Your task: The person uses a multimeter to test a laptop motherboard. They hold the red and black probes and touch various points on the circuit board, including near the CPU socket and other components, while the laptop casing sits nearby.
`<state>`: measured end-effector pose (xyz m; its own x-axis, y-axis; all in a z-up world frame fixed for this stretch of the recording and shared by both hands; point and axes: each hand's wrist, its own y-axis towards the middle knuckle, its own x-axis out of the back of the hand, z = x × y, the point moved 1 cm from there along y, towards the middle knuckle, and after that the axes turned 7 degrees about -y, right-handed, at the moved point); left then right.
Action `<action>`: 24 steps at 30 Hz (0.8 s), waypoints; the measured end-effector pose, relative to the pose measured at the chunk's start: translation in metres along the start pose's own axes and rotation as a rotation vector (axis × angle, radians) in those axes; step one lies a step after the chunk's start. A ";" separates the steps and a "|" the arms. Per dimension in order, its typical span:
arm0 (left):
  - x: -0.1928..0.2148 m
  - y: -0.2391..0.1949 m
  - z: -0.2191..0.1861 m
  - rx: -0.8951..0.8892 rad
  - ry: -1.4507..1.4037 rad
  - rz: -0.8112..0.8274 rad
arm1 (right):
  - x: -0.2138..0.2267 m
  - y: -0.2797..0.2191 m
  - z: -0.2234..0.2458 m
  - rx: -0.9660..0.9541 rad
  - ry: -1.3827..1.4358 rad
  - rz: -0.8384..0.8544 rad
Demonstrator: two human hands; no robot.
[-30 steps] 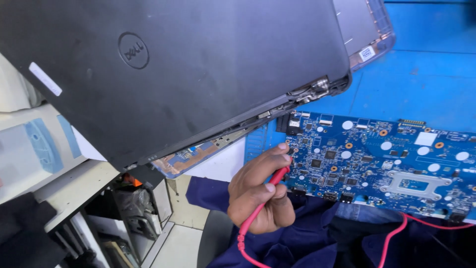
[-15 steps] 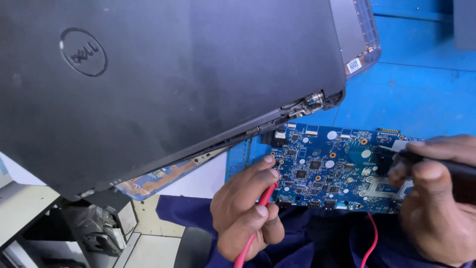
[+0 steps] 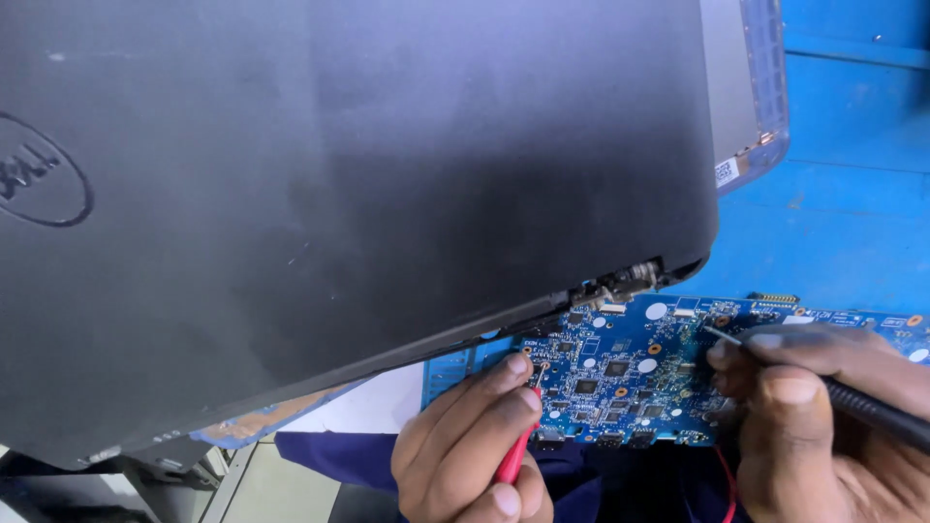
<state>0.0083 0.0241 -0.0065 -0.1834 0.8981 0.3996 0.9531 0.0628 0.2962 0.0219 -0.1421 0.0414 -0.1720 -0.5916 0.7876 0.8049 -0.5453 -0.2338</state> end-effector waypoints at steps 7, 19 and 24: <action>0.004 0.021 -0.016 0.301 0.157 0.061 | 0.000 0.009 -0.015 -0.005 0.034 0.017; 0.005 0.018 -0.013 0.254 0.180 0.114 | -0.001 0.016 -0.017 -0.014 0.053 0.058; 0.006 0.018 -0.012 0.257 0.164 0.128 | -0.002 0.018 -0.011 0.009 0.033 0.052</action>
<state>0.0213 0.0253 0.0118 -0.0751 0.8250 0.5601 0.9966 0.0806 0.0149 0.0297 -0.1575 0.0296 -0.1482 -0.6385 0.7552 0.8182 -0.5080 -0.2690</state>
